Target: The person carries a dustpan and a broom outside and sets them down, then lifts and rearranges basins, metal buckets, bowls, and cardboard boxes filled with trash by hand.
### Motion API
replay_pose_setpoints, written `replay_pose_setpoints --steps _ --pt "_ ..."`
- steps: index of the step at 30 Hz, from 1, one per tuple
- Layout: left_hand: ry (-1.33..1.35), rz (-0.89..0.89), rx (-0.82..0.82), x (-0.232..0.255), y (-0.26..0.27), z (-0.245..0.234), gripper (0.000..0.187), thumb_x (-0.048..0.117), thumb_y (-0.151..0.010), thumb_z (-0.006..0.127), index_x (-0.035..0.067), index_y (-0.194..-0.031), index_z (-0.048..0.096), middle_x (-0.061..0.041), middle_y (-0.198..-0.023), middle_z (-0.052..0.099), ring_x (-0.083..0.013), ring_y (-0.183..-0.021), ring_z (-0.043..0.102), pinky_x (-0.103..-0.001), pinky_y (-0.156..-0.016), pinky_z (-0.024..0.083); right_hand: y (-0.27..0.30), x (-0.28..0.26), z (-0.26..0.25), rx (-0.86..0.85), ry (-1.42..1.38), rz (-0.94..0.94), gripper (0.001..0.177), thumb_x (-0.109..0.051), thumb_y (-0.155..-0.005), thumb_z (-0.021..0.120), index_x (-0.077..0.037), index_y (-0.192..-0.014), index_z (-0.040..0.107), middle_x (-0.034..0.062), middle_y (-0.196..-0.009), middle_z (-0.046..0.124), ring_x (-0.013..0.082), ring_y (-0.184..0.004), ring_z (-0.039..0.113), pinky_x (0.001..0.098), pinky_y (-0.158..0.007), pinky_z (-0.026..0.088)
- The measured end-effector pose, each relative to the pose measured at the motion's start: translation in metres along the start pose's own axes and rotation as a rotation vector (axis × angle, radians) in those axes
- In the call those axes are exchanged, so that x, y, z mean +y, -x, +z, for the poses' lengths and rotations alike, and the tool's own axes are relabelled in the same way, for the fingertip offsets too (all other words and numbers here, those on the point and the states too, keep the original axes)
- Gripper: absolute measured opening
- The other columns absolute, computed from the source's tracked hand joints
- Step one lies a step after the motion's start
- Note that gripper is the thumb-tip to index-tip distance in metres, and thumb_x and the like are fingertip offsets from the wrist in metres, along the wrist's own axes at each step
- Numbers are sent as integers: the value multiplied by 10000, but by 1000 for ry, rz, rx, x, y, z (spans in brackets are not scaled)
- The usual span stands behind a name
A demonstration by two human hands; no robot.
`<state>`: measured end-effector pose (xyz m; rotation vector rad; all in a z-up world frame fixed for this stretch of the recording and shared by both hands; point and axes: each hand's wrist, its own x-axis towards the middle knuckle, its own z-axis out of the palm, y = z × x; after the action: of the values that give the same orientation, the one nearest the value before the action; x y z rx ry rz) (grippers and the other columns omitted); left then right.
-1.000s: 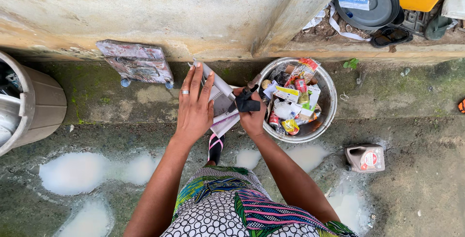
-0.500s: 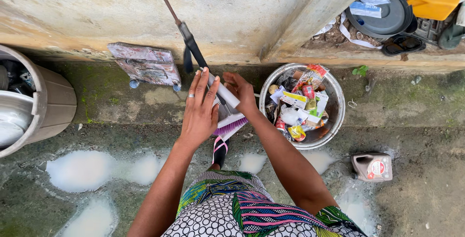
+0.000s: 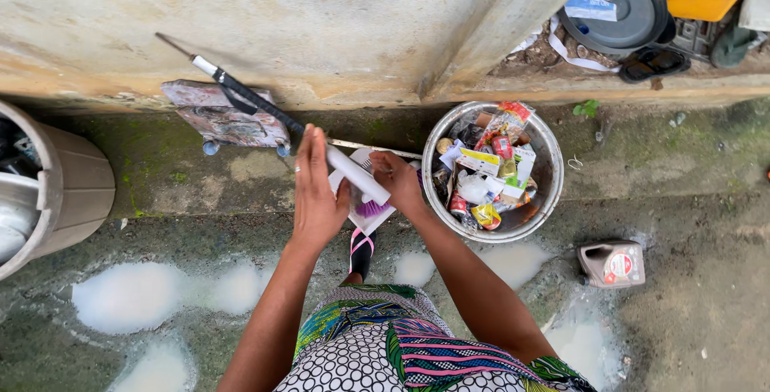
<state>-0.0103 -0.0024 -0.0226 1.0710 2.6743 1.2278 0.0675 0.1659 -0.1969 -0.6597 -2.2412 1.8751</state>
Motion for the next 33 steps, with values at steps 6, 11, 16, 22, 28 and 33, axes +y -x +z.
replay_pose_setpoints --steps 6,11,16,22,28,33 --pt "26 -169 130 -7 20 22 1064 -85 -757 738 -26 -1609 103 -323 -1627 197 -500 -1521 223 -542 -1259 231 35 4 -8 31 67 44 307 -40 -910 682 -2 -1215 678 131 -1110 770 207 -1056 747 327 -885 596" --pt "116 -269 136 -8 43 45 1143 -35 -839 778 24 -1624 -52 -323 -1662 32 -501 -1560 103 -581 -1266 189 61 12 -23 43 42 64 290 -33 -924 672 -14 -1213 676 125 -1148 757 205 -1053 744 329 -913 597" --pt "231 -369 145 -5 61 58 1187 -4 -911 778 67 -1635 -159 -260 -1707 -45 -460 -1608 45 -572 -1301 159 93 15 -39 70 48 135 290 -52 -920 698 -28 -1209 677 118 -1142 751 199 -1022 741 333 -902 590" --pt "314 -395 113 -2 81 77 1158 3 -899 760 41 -1640 -129 -251 -1714 -84 -447 -1609 21 -547 -1306 148 136 26 -63 120 -8 133 301 -44 -900 691 -19 -1200 687 110 -1118 769 186 -1007 751 323 -905 593" --pt "240 -404 95 -1 111 99 1110 15 -894 767 -21 -1619 -72 -276 -1695 -3 -419 -1597 38 -513 -1303 113 176 42 -84 149 -113 204 334 -48 -891 684 -10 -1222 666 104 -1154 746 173 -1045 724 321 -897 596" --pt "346 -450 97 1 139 120 987 -9 -899 727 -39 -1634 69 -281 -1688 71 -407 -1585 147 -439 -1267 202 214 54 -106 132 -90 179 320 -58 -902 680 -4 -1218 674 114 -1157 756 181 -1046 722 323 -927 568"
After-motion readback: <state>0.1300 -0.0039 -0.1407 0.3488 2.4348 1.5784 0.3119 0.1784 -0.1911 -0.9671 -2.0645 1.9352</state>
